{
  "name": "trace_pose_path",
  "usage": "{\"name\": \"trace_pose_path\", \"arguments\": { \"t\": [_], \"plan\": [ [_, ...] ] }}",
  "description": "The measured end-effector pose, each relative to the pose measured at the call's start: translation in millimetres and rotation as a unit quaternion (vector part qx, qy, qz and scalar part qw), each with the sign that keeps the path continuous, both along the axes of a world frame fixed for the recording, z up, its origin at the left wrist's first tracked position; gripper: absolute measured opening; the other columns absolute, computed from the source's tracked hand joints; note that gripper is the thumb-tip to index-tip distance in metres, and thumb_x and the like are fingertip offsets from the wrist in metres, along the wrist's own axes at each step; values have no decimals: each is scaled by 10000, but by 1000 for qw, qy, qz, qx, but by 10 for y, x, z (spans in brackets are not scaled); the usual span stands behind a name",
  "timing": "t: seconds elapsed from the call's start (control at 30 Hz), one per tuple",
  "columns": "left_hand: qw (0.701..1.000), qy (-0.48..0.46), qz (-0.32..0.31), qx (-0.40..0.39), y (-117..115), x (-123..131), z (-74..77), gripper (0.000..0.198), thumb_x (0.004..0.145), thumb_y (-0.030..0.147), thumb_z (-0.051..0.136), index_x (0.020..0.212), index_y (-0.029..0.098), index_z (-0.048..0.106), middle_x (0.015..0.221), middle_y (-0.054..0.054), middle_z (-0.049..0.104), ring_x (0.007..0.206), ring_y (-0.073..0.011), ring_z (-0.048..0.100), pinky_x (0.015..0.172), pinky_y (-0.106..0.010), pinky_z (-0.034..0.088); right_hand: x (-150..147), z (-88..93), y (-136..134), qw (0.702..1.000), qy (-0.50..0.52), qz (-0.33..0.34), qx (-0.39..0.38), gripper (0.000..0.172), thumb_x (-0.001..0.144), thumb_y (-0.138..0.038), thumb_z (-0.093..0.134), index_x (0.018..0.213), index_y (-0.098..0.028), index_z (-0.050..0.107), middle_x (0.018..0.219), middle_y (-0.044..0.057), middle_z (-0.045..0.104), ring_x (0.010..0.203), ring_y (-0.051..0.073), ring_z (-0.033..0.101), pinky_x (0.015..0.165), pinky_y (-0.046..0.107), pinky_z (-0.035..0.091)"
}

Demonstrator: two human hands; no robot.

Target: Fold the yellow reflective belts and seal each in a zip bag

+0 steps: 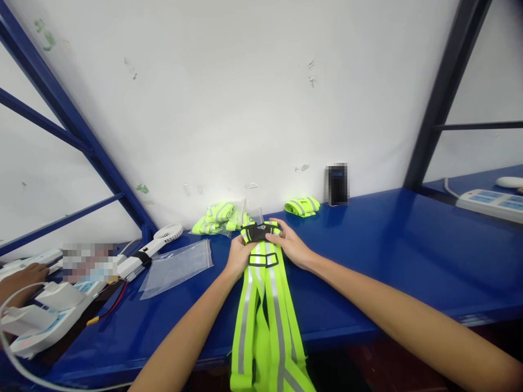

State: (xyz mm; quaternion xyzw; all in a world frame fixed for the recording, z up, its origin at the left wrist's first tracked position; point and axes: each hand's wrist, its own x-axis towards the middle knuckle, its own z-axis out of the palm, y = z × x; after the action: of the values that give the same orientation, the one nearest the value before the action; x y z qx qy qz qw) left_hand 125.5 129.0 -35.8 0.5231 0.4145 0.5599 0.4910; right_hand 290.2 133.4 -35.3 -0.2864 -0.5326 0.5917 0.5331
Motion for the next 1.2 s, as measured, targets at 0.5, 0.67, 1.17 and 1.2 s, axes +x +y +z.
{"name": "trace_pose_path", "arguments": {
  "t": [0.5, 0.67, 1.17, 1.2],
  "plan": [
    [997, 11, 50, 51, -17, -1, -122, 331, 767, 406, 651, 1006, 180, 690, 1152, -64, 671, 1133, -274, 565, 970, -350, 434, -21, 25, -32, 991, 117, 64, -26, 413, 687, -309, 785, 1049, -193, 624, 933, 44, 747, 774, 190, 706, 741, 299, 539],
    [994, -52, 92, -1, 1, 41, -83, 409, 796, 522, 592, 990, 172, 678, 1104, -78, 686, 1132, -281, 567, 968, -358, 423, -31, 32, -36, 991, 117, 54, -32, 421, 692, -309, 782, 1063, -197, 616, 918, 44, 748, 764, 200, 710, 752, 325, 547],
    [983, -167, -70, -22, -32, 64, 54, 343, 678, 249, 743, 965, 153, 582, 919, -54, 726, 922, -247, 684, 865, -354, 497, 6, 29, 17, 992, 119, -33, -31, 405, 691, -350, 775, 1028, -196, 612, 913, 51, 753, 783, 229, 714, 768, 362, 555],
    [984, -163, -73, -24, -29, 56, 49, 368, 666, 237, 757, 977, 158, 577, 896, -50, 729, 901, -247, 691, 856, -359, 503, 8, 32, 16, 992, 119, -31, -32, 400, 696, -351, 773, 1028, -196, 614, 911, 50, 753, 779, 228, 714, 766, 361, 556]
  ]
}}
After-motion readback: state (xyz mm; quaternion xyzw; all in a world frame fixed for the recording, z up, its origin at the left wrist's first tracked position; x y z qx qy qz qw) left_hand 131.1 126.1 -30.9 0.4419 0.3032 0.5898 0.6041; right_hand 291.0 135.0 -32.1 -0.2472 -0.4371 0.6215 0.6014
